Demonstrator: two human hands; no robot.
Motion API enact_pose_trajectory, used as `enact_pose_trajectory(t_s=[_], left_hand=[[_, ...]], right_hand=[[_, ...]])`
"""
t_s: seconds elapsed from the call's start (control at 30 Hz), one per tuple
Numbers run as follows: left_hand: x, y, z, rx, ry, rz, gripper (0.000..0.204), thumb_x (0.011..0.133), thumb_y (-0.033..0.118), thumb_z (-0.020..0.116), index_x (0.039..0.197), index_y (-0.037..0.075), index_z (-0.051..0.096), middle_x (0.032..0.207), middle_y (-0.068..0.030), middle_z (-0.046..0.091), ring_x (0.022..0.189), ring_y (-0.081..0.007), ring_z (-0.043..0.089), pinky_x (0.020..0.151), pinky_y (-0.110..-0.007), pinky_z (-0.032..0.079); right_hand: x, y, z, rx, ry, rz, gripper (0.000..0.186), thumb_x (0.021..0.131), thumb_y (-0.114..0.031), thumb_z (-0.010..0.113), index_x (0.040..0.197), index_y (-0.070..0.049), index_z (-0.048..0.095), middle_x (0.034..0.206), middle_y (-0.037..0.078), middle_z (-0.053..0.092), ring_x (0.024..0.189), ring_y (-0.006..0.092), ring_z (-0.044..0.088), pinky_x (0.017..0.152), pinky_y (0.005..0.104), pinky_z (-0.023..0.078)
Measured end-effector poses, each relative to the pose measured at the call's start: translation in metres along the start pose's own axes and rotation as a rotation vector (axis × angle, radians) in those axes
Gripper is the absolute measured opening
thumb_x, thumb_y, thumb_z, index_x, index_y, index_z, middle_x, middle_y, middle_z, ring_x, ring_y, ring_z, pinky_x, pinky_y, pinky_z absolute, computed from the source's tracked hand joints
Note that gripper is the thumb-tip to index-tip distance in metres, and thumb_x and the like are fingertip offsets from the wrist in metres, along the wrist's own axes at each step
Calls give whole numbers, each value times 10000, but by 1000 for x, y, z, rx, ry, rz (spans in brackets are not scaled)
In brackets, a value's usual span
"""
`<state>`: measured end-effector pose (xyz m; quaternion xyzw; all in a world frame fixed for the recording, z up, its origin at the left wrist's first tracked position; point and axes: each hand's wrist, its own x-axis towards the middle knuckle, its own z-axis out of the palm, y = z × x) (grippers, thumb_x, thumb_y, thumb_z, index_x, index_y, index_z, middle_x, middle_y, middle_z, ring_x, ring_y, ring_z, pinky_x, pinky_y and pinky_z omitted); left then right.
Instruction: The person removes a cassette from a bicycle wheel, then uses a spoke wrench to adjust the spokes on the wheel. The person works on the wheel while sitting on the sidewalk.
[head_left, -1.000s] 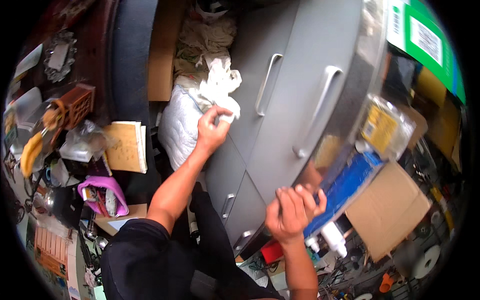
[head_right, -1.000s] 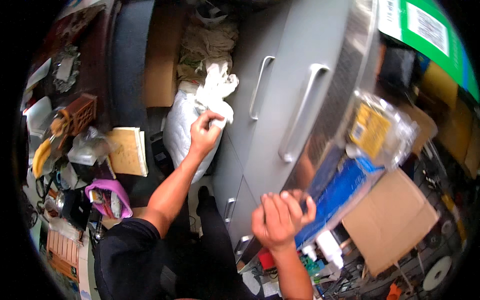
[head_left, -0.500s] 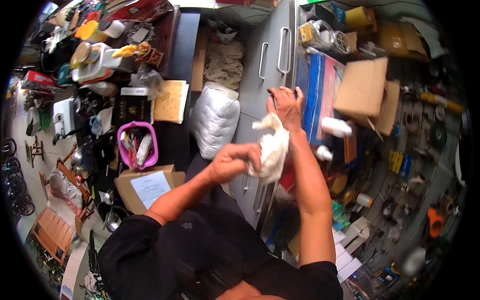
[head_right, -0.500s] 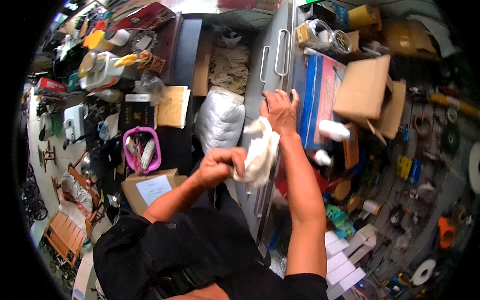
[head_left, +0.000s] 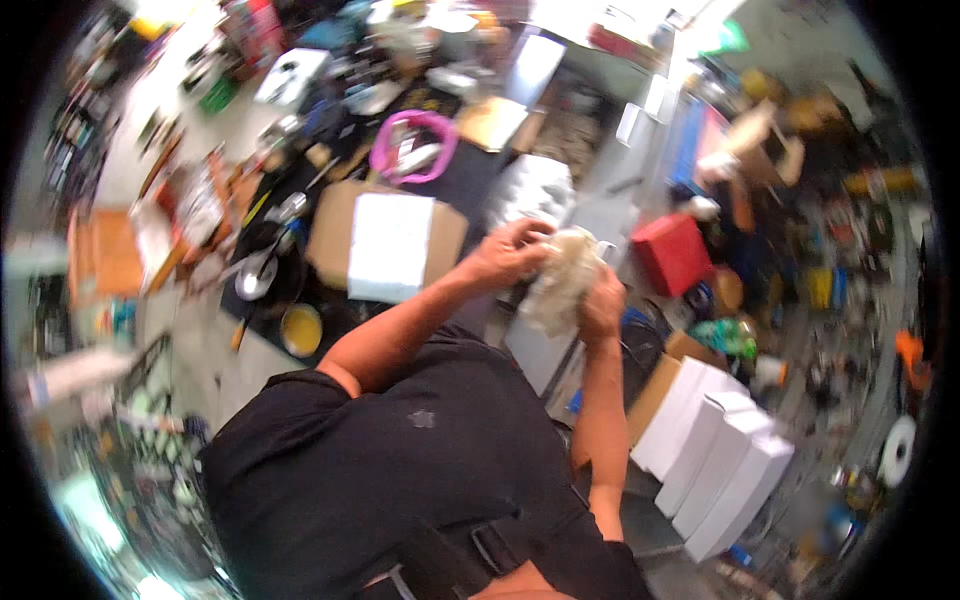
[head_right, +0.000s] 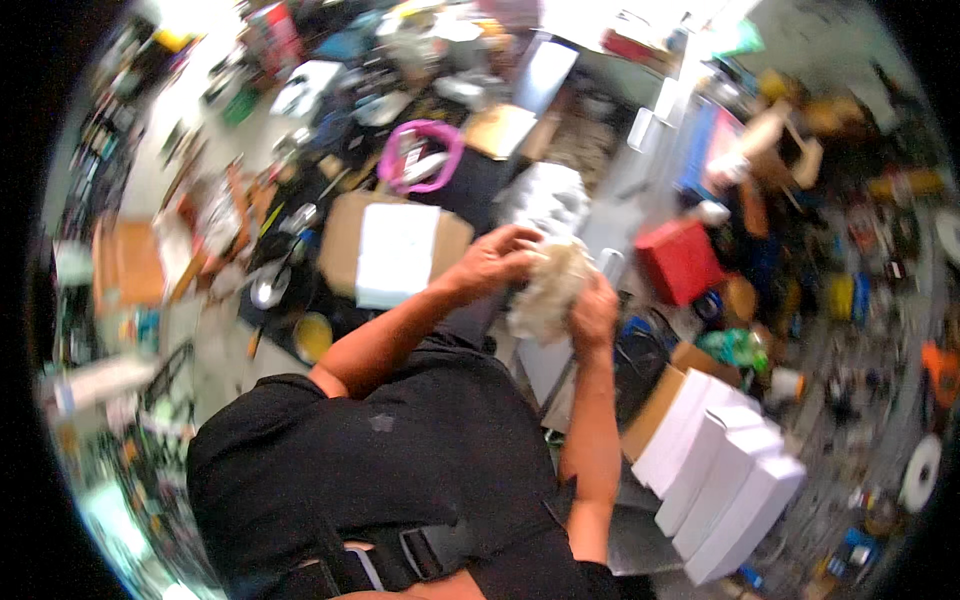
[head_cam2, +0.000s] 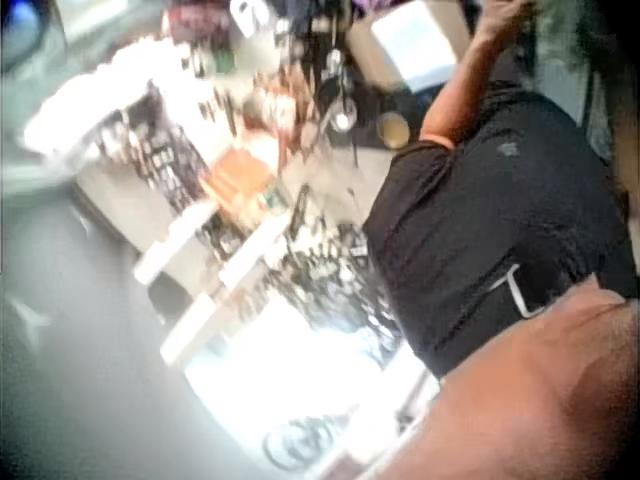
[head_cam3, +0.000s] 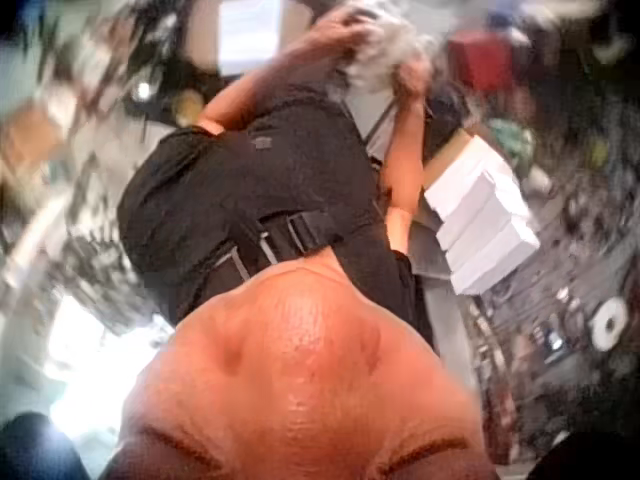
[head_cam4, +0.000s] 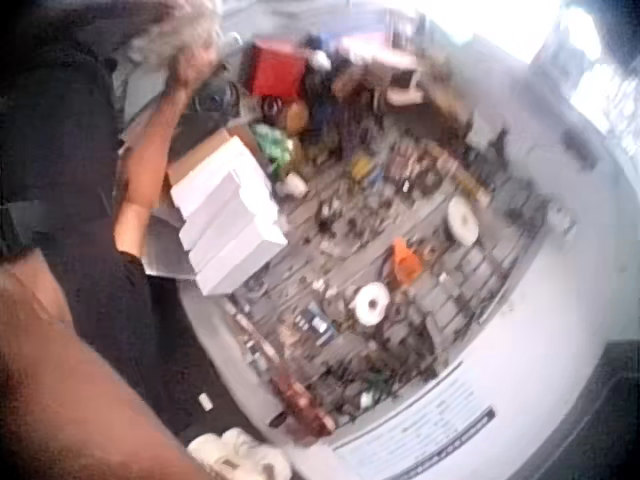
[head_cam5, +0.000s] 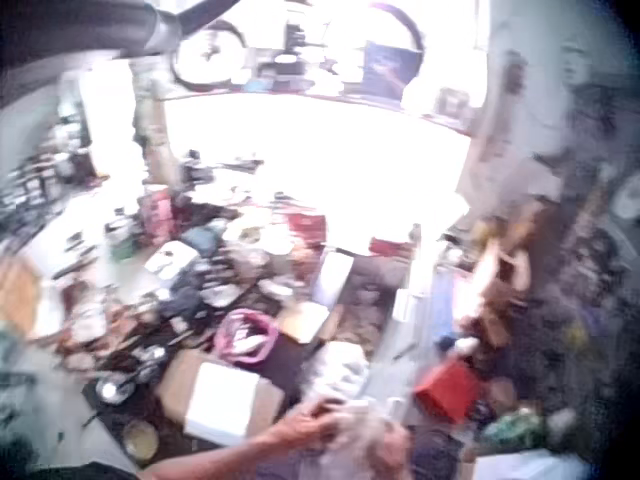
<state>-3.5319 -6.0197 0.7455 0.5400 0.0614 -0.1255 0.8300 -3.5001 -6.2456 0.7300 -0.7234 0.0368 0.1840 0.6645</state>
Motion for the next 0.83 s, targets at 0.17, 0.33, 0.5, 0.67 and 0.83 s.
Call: enact_pose_trajectory(t_s=[0.17,0.33,0.5,0.67,0.83], left_hand=[[-104,-42,-71,345,343,23,420,986,233,675,1314,-13,584,1100,-112,673,975,-172,646,865,-317,545],[-213,-126,-154,411,853,-105,386,965,233,681,1242,-30,630,994,-70,696,815,-145,670,749,-308,568],[-302,-158,-173,59,1087,-290,364,972,255,678,1224,-3,631,957,-35,679,710,-111,648,671,-286,546],[-377,-205,-187,77,1073,-470,414,960,319,710,1243,28,628,974,-26,676,746,-106,657,640,-274,525],[-448,-267,-206,108,1022,-652,524,919,370,758,1301,30,646,1120,-120,726,842,-175,719,788,-361,607]], right_hand=[[-34,49,-25,633,-210,21,489,1028,-305,532,1344,63,602,1231,204,703,1054,331,721,931,481,595],[-23,83,-17,386,-23,196,434,1058,-270,548,1345,54,575,1182,166,706,990,295,729,847,438,620],[-28,101,35,135,-11,278,345,1080,-284,514,1207,20,615,1045,122,699,885,227,701,768,369,585],[-44,122,75,-13,-83,418,272,1045,-231,510,1189,-21,608,1070,108,660,891,233,670,669,407,588],[-84,124,59,-9,-77,481,365,1018,-200,534,1333,-17,558,1187,177,650,925,299,693,717,425,616]])
